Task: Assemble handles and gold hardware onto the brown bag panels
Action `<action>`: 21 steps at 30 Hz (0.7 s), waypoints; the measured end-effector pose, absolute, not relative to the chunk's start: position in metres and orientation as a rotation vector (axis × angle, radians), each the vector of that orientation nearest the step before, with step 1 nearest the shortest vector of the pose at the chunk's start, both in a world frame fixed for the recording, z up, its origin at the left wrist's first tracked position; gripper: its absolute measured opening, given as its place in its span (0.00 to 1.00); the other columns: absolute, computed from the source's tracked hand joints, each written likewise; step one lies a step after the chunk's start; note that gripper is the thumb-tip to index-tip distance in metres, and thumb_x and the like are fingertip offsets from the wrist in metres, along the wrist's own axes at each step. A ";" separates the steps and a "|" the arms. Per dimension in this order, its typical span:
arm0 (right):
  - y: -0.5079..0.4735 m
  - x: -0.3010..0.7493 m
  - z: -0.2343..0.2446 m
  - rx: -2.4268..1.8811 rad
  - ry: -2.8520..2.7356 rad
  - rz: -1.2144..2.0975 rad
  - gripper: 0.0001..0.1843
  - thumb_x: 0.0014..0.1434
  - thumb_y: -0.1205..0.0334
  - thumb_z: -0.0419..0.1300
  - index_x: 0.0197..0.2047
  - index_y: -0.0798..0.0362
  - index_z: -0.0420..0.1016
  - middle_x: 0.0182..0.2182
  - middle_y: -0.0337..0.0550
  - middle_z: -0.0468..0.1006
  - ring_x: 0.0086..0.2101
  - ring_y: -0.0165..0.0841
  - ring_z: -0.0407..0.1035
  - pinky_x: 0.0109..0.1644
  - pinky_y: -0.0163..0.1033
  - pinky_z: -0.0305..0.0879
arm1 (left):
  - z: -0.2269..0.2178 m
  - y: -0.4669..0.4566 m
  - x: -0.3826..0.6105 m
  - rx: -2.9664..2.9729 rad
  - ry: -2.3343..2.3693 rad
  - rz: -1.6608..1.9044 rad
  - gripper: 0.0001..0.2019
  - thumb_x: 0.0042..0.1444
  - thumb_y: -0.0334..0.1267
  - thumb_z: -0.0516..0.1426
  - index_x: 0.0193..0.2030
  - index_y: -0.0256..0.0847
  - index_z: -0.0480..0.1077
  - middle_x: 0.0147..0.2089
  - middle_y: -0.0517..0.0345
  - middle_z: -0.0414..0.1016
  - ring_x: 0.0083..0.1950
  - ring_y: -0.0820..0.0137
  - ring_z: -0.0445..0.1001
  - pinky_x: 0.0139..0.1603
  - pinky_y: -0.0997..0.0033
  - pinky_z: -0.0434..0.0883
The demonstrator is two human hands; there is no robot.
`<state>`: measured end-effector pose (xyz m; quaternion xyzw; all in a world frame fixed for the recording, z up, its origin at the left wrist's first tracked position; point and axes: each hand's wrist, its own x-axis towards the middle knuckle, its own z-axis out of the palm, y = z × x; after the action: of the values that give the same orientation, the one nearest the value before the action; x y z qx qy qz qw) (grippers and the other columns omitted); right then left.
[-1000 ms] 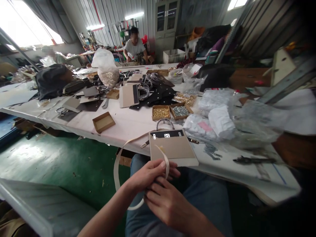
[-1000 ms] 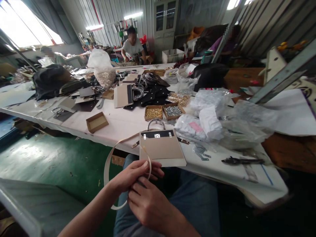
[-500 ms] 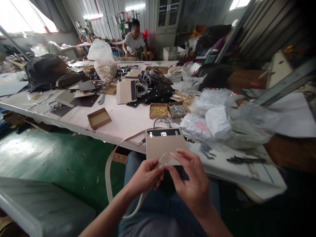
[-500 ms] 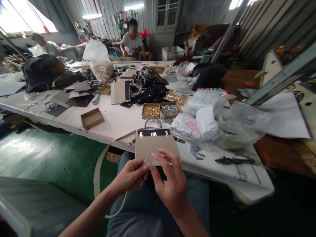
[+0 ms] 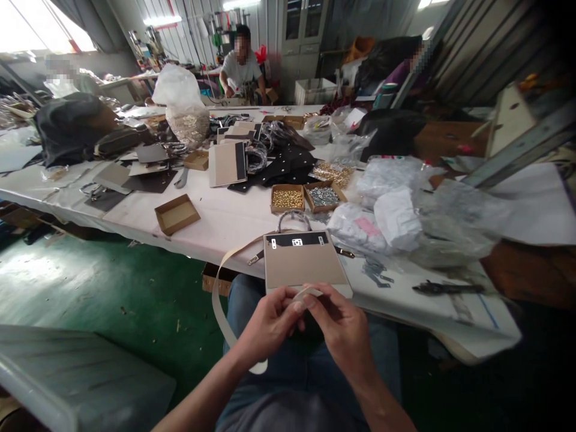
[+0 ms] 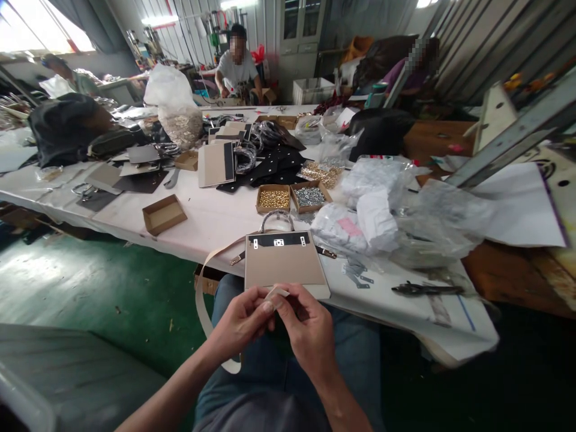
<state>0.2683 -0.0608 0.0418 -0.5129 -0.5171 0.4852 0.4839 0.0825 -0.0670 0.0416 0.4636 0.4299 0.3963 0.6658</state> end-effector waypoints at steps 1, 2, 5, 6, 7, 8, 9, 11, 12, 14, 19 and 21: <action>-0.061 0.268 0.043 -1.238 -1.250 1.230 0.15 0.72 0.45 0.73 0.51 0.47 0.88 0.41 0.44 0.88 0.38 0.40 0.82 0.42 0.39 0.80 | 0.040 -0.067 0.084 1.049 0.976 0.918 0.28 0.76 0.61 0.63 0.64 0.36 0.75 0.35 0.57 0.79 0.30 0.75 0.69 0.31 0.75 0.64; -0.061 0.267 0.044 -1.223 -1.242 1.267 0.15 0.72 0.45 0.72 0.49 0.47 0.88 0.39 0.43 0.87 0.37 0.38 0.81 0.40 0.38 0.78 | 0.040 -0.067 0.086 1.055 0.984 0.939 0.29 0.76 0.59 0.63 0.69 0.36 0.73 0.35 0.57 0.80 0.31 0.74 0.70 0.32 0.75 0.65; -0.062 0.265 0.046 -1.213 -1.224 1.308 0.19 0.73 0.43 0.70 0.39 0.49 0.85 0.32 0.40 0.82 0.32 0.36 0.75 0.37 0.38 0.74 | 0.042 -0.067 0.089 1.103 1.012 0.982 0.33 0.77 0.57 0.63 0.79 0.40 0.68 0.36 0.59 0.79 0.32 0.72 0.71 0.35 0.73 0.68; -0.062 0.264 0.046 -1.226 -1.219 1.302 0.21 0.73 0.42 0.69 0.36 0.50 0.84 0.30 0.40 0.80 0.32 0.36 0.74 0.37 0.38 0.73 | 0.045 -0.066 0.089 1.128 1.025 0.991 0.34 0.77 0.56 0.63 0.81 0.42 0.68 0.37 0.59 0.79 0.33 0.72 0.71 0.37 0.72 0.69; -0.062 0.263 0.046 -1.244 -1.218 1.295 0.24 0.73 0.40 0.69 0.33 0.50 0.82 0.29 0.40 0.79 0.31 0.36 0.73 0.37 0.38 0.72 | 0.048 -0.066 0.088 1.157 1.038 0.998 0.33 0.77 0.56 0.63 0.81 0.43 0.69 0.38 0.58 0.79 0.34 0.71 0.71 0.38 0.72 0.70; -0.061 0.263 0.045 -1.262 -1.221 1.288 0.26 0.73 0.39 0.69 0.31 0.50 0.80 0.28 0.40 0.77 0.31 0.36 0.72 0.36 0.38 0.70 | 0.051 -0.065 0.087 1.191 1.050 1.004 0.32 0.77 0.56 0.63 0.80 0.43 0.72 0.39 0.57 0.79 0.35 0.71 0.72 0.39 0.71 0.70; -0.060 0.263 0.045 -1.277 -1.227 1.280 0.27 0.72 0.38 0.68 0.30 0.50 0.79 0.28 0.40 0.76 0.31 0.35 0.71 0.36 0.38 0.69 | 0.055 -0.064 0.087 1.234 1.060 1.007 0.28 0.78 0.56 0.62 0.76 0.42 0.77 0.40 0.56 0.79 0.36 0.70 0.72 0.40 0.70 0.71; -0.056 0.263 0.044 -1.295 -1.251 1.264 0.29 0.72 0.37 0.68 0.29 0.51 0.78 0.27 0.40 0.74 0.31 0.35 0.68 0.35 0.38 0.65 | 0.061 -0.061 0.085 1.327 1.071 1.008 0.22 0.79 0.54 0.61 0.63 0.41 0.86 0.41 0.53 0.79 0.40 0.67 0.74 0.43 0.69 0.72; -0.054 0.264 0.044 -1.299 -1.270 1.259 0.29 0.72 0.36 0.68 0.28 0.51 0.77 0.26 0.39 0.72 0.30 0.34 0.66 0.34 0.38 0.64 | 0.063 -0.060 0.084 1.364 1.073 1.013 0.21 0.79 0.54 0.60 0.56 0.40 0.88 0.40 0.52 0.79 0.41 0.66 0.74 0.44 0.68 0.72; -0.048 0.266 0.042 -1.299 -1.329 1.255 0.31 0.72 0.35 0.68 0.27 0.51 0.76 0.26 0.38 0.70 0.30 0.33 0.65 0.34 0.38 0.63 | 0.064 -0.056 0.082 1.400 1.086 1.046 0.21 0.79 0.53 0.61 0.46 0.40 0.89 0.43 0.50 0.80 0.46 0.64 0.77 0.48 0.68 0.74; -0.034 0.279 0.031 -1.362 -1.490 1.244 0.29 0.70 0.32 0.70 0.32 0.50 0.82 0.28 0.40 0.78 0.30 0.35 0.71 0.36 0.39 0.69 | 0.058 -0.050 0.078 1.390 1.087 1.063 0.19 0.78 0.50 0.62 0.44 0.40 0.89 0.55 0.46 0.85 0.46 0.64 0.82 0.47 0.68 0.77; -0.030 0.286 0.030 -1.438 -1.462 1.065 0.27 0.63 0.33 0.76 0.45 0.49 0.86 0.34 0.42 0.83 0.31 0.37 0.75 0.36 0.40 0.73 | 0.054 -0.048 0.075 1.437 1.148 0.987 0.19 0.79 0.48 0.60 0.45 0.39 0.88 0.43 0.50 0.85 0.36 0.68 0.77 0.38 0.70 0.72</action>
<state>0.2857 -0.0297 0.0301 -0.5693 -0.5789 0.4216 0.4037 0.0752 -0.0479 0.0538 0.5950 0.4755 0.4086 0.5029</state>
